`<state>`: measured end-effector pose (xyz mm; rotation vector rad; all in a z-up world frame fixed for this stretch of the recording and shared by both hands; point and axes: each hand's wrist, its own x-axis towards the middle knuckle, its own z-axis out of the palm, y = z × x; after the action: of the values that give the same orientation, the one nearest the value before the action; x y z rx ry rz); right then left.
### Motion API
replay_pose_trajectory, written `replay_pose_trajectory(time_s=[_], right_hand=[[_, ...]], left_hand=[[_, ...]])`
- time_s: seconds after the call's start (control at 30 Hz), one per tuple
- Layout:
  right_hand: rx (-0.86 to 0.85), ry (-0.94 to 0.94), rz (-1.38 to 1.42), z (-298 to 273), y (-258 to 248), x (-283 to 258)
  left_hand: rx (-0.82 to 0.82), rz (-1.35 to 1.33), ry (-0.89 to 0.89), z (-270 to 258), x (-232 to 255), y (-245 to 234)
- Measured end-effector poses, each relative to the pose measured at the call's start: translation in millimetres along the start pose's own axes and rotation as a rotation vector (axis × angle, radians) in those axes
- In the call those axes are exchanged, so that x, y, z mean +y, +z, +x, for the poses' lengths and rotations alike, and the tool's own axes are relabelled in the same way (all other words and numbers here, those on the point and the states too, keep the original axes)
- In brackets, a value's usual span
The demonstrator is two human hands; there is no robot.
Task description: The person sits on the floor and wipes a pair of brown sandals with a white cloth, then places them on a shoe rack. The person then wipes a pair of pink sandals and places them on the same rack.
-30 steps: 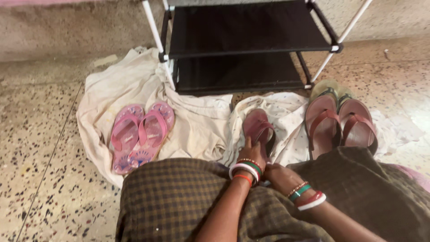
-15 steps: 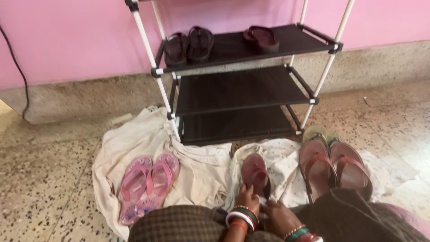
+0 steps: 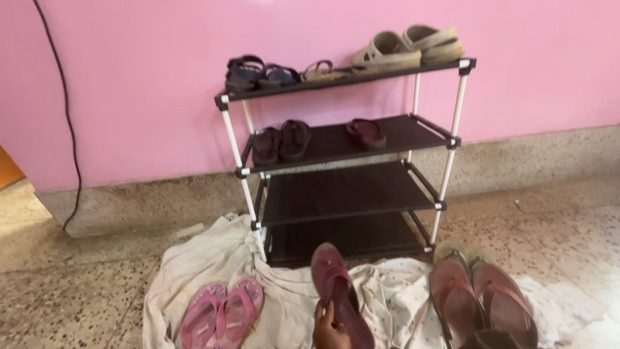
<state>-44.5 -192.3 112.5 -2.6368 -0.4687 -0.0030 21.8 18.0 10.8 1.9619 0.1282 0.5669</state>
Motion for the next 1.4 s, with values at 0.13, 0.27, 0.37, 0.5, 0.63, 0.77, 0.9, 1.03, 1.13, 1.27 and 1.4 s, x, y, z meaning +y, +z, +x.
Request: replay_pose_trajectory(time_s=[0.13,0.27,0.37,0.5,0.63,0.77,0.9,1.03,1.13,1.27,1.4], right_hand=[[0.074,0.046,0.018,1,22,23],[0.244,0.107,0.029,-15,48,30],[0.407,0.175,0.146,2,28,24],[0.425,0.186,0.287,25,-45,-8],[0.242,0.387,0.636,36,-118,-61],[0.204,0.197,1.326,32,-160,-104],[0.205,0.031,1.447,25,-200,-124],[0.197,-0.035,1.410,23,-251,-137],[0.206,-0.037,1.308,29,-289,-152],[0.191,-0.081,1.288,32,-316,-165],[0.103,-0.133,1.369,37,-320,-176]], left_hand=[[0.232,-0.007,-0.003,17,23,-13],[0.071,-0.089,-0.073,14,68,-45],[-0.004,-0.075,-0.050,11,116,-62],[0.048,-0.064,0.125,13,174,-79],[0.077,-0.029,0.225,34,223,-95],[0.151,0.027,0.345,65,272,-113],[0.120,0.080,0.356,87,322,-129],[0.074,0.137,0.276,110,376,-134],[0.022,0.179,0.216,130,418,-140],[-0.103,0.306,0.258,145,458,-156],[-0.213,0.413,0.211,146,472,-182]])
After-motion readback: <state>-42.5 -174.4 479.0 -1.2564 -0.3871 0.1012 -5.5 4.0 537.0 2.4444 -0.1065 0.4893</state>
